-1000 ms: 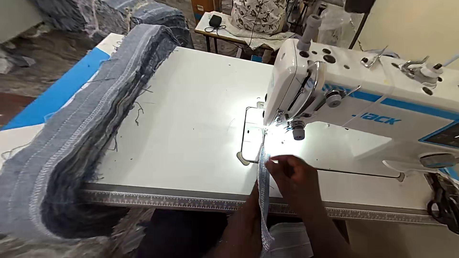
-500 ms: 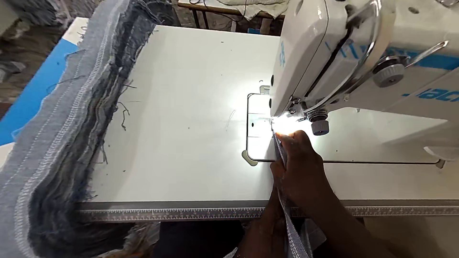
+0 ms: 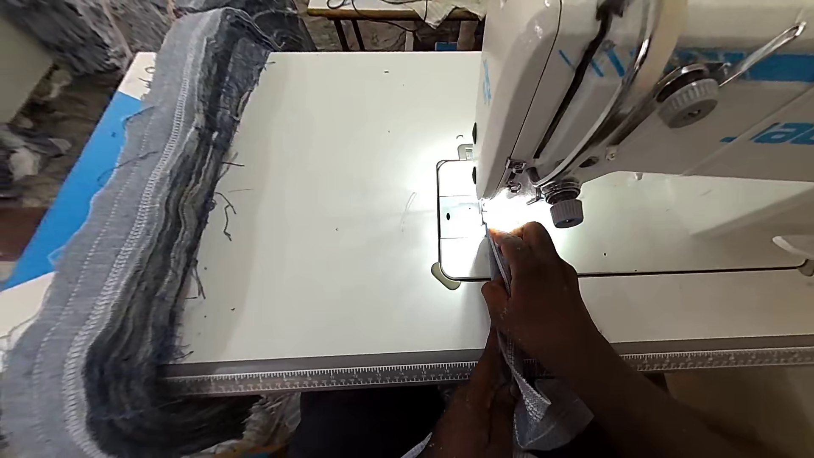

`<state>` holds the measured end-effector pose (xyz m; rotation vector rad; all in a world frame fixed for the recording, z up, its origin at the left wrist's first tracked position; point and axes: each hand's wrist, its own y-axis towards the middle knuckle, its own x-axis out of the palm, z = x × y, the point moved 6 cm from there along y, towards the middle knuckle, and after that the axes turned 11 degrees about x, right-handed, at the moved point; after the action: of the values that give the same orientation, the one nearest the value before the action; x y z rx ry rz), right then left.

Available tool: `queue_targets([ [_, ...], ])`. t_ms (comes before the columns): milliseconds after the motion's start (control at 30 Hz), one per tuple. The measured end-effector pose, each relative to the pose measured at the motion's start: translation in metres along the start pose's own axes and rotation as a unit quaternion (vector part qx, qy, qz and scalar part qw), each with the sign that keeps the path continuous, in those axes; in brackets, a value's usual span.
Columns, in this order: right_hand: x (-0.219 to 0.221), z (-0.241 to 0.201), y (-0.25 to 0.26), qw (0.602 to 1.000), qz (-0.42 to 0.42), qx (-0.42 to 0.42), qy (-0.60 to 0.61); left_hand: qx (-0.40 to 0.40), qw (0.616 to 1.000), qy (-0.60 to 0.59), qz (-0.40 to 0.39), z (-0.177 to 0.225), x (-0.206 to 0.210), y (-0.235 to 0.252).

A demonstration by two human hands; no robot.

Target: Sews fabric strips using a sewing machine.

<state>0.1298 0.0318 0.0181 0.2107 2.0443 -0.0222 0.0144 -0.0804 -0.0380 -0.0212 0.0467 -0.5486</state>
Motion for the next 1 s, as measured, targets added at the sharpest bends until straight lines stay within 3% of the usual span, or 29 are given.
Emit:
queue_targets([
  [167, -0.0012, 0.0003, -0.0001, 1.000, -0.007, 0.001, -0.005, 0.004, 0.999, 0.035, 0.014, 0.0012, -0.0011, -0.0004],
  [333, -0.0012, 0.0006, -0.0012, 1.000, -0.009, 0.002, -0.003, 0.003, 1.000, -0.018, -0.001, -0.0022, 0.0026, -0.0003],
  [567, -0.0019, -0.0002, -0.0014, 1.000, -0.017, 0.000, -0.004, 0.015, 0.999, 0.032, 0.007, 0.0003, 0.0007, 0.0007],
  [767, -0.0015, 0.0009, -0.0005, 1.000, -0.012, 0.003, -0.003, 0.011, 0.999, -0.039, 0.005, -0.0015, 0.0037, 0.0022],
  [1000, -0.0011, 0.0014, -0.0011, 1.000, -0.012, 0.006, 0.001, 0.010, 0.999, -0.037, 0.014, -0.0005, 0.0035, 0.0039],
])
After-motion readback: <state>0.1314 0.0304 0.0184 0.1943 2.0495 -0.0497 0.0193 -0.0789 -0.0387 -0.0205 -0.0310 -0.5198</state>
